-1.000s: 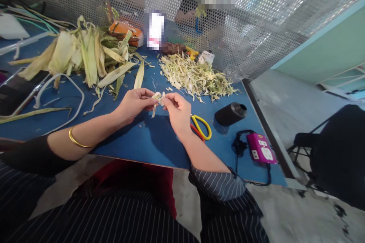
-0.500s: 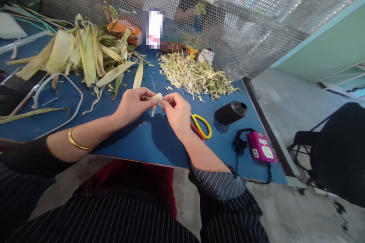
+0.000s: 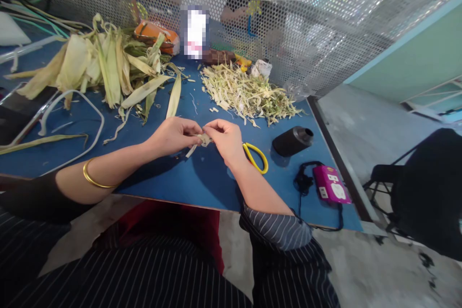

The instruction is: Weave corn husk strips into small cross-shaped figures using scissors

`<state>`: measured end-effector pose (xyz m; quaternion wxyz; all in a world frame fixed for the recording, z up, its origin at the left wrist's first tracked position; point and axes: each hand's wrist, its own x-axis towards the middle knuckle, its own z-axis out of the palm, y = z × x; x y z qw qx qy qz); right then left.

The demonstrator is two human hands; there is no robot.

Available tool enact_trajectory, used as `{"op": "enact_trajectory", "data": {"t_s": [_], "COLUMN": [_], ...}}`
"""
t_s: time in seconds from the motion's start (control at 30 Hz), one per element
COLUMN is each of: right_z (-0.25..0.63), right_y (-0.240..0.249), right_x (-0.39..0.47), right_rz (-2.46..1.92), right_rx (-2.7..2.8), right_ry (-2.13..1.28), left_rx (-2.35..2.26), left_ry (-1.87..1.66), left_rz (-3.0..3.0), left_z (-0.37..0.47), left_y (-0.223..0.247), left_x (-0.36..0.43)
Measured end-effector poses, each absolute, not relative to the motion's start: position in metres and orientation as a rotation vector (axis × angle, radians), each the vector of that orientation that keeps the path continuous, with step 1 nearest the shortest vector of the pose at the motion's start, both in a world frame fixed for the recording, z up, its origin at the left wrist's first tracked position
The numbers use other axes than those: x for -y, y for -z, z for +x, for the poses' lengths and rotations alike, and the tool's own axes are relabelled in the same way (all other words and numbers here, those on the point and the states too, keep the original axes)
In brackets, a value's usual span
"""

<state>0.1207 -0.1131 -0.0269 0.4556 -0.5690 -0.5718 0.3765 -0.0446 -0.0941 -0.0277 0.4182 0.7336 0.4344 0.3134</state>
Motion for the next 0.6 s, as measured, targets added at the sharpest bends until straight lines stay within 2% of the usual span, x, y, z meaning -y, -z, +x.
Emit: {"op": "enact_trajectory", "data": {"t_s": [0.23, 0.6], "right_z": [0.122, 0.117], "right_y": [0.032, 0.032], "right_x": [0.110, 0.111], "right_rz": [-1.341, -1.269], "right_rx": [1.367, 1.461], "right_ry": [-0.821, -0.848], "left_rx": [-0.766, -0.863], "left_ry": [-0.416, -0.397], "left_rz": [1.621, 1.529], "left_z": [-0.048, -0.041], "left_y": [0.022, 0.022], "left_x": [0.094, 0.099]}}
